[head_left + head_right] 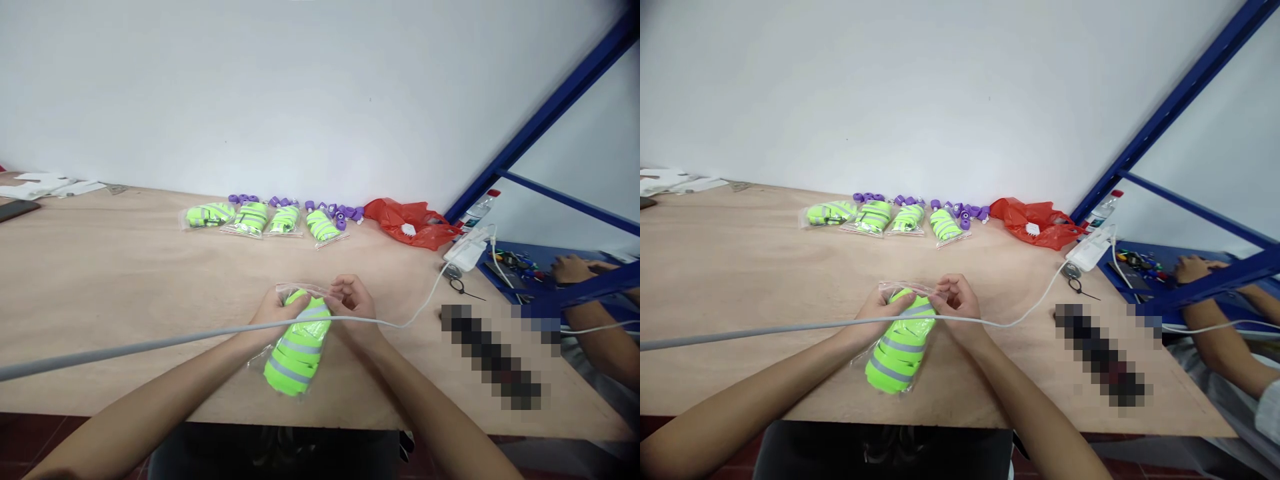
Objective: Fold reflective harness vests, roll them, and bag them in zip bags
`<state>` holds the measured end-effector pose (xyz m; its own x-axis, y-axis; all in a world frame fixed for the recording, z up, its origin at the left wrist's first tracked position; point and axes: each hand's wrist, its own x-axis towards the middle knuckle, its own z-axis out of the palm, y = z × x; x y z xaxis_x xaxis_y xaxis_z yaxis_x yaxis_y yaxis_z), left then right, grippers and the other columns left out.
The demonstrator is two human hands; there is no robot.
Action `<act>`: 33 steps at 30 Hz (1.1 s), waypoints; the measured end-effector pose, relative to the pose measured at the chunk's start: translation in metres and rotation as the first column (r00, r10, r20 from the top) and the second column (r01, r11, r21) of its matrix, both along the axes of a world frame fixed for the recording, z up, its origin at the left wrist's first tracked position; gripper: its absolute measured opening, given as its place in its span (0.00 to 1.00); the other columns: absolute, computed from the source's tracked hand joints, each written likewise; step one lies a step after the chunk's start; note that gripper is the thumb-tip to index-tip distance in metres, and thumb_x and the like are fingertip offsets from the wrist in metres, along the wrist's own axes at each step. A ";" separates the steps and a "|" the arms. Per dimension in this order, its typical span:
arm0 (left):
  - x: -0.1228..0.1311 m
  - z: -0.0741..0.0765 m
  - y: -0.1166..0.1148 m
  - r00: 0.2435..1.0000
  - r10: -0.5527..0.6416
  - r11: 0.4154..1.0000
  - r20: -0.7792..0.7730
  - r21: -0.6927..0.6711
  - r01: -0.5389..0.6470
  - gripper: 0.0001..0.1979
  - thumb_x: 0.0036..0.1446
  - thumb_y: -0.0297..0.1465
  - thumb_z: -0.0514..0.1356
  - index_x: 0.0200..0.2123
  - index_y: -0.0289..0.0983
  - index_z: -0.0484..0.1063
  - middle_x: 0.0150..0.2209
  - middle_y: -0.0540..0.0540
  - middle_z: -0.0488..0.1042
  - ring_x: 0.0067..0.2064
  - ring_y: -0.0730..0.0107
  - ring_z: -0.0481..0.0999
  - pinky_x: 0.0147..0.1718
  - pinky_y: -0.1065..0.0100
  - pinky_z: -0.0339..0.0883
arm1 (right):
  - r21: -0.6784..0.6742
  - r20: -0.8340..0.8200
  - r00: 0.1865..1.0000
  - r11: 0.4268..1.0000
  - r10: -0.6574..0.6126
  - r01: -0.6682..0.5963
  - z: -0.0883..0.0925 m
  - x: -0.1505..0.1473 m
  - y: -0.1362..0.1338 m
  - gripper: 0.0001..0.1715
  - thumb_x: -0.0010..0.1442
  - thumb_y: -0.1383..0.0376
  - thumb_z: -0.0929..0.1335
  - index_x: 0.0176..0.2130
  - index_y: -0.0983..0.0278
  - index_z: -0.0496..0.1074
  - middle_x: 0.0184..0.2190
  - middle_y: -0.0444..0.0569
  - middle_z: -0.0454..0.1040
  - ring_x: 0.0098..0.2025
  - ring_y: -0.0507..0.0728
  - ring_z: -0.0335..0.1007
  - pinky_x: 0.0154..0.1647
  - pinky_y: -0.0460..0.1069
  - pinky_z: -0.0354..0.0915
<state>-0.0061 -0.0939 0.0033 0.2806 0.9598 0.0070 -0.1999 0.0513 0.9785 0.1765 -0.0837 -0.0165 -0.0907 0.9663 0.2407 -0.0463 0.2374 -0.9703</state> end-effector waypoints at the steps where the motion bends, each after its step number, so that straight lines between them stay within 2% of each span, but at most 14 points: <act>1: 0.000 -0.001 0.000 1.000 0.016 1.000 -0.004 0.012 -0.016 0.12 0.56 0.37 0.65 0.37 0.34 0.81 0.36 0.44 0.82 0.39 0.61 0.80 0.38 0.68 0.71 | -0.035 -0.034 0.999 0.999 0.031 -0.032 0.000 0.000 0.000 0.19 0.53 0.54 0.75 0.39 0.59 0.68 0.28 0.42 0.73 0.27 0.51 0.67 0.26 0.44 0.63; 5: -0.002 -0.004 0.002 0.994 0.109 0.994 -0.034 0.030 -0.108 0.11 0.54 0.35 0.64 0.37 0.34 0.80 0.35 0.45 0.82 0.37 0.62 0.79 0.36 0.68 0.71 | -0.131 -0.021 0.995 0.986 0.099 -0.101 0.003 0.000 0.001 0.22 0.55 0.47 0.74 0.35 0.62 0.71 0.26 0.43 0.73 0.25 0.51 0.67 0.25 0.45 0.65; 9: -0.002 -0.004 0.004 0.987 0.159 0.987 -0.021 0.026 -0.158 0.10 0.50 0.35 0.67 0.33 0.34 0.79 0.32 0.46 0.81 0.34 0.65 0.78 0.33 0.69 0.69 | -0.112 0.037 0.998 0.993 0.048 -0.043 0.005 -0.001 0.000 0.21 0.55 0.48 0.73 0.34 0.63 0.75 0.25 0.44 0.74 0.26 0.52 0.68 0.27 0.46 0.67; 14: 0.000 -0.002 0.004 0.982 0.184 0.983 -0.039 0.020 -0.184 0.15 0.53 0.41 0.67 0.29 0.33 0.78 0.28 0.45 0.79 0.30 0.66 0.76 0.30 0.70 0.68 | -0.064 0.097 0.995 0.998 -0.022 0.029 0.005 -0.002 -0.002 0.19 0.58 0.50 0.71 0.28 0.62 0.73 0.23 0.44 0.73 0.25 0.52 0.67 0.26 0.46 0.66; 19: 0.001 0.000 0.003 0.987 0.160 0.987 -0.010 0.024 -0.160 0.15 0.53 0.41 0.68 0.33 0.33 0.81 0.35 0.42 0.82 0.37 0.61 0.80 0.34 0.68 0.71 | -0.016 0.097 0.995 1.000 -0.009 0.011 0.003 0.000 -0.001 0.17 0.59 0.52 0.71 0.30 0.62 0.74 0.24 0.44 0.73 0.25 0.52 0.68 0.26 0.46 0.66; 29: -0.001 0.000 0.004 0.987 0.160 0.987 -0.022 0.016 -0.159 0.11 0.49 0.37 0.69 0.31 0.34 0.80 0.32 0.45 0.81 0.34 0.64 0.78 0.33 0.68 0.70 | 0.011 0.117 0.993 1.000 -0.009 0.008 0.002 -0.002 -0.003 0.16 0.59 0.52 0.71 0.31 0.62 0.75 0.26 0.45 0.76 0.27 0.53 0.70 0.28 0.47 0.68; 33: -0.001 0.000 0.004 0.988 0.154 0.988 -0.008 0.014 -0.153 0.12 0.50 0.37 0.69 0.33 0.34 0.80 0.35 0.43 0.82 0.37 0.63 0.78 0.36 0.68 0.70 | 0.023 0.130 0.991 0.999 -0.039 0.037 0.000 -0.002 -0.003 0.16 0.58 0.52 0.71 0.30 0.62 0.74 0.25 0.44 0.74 0.26 0.52 0.68 0.26 0.46 0.67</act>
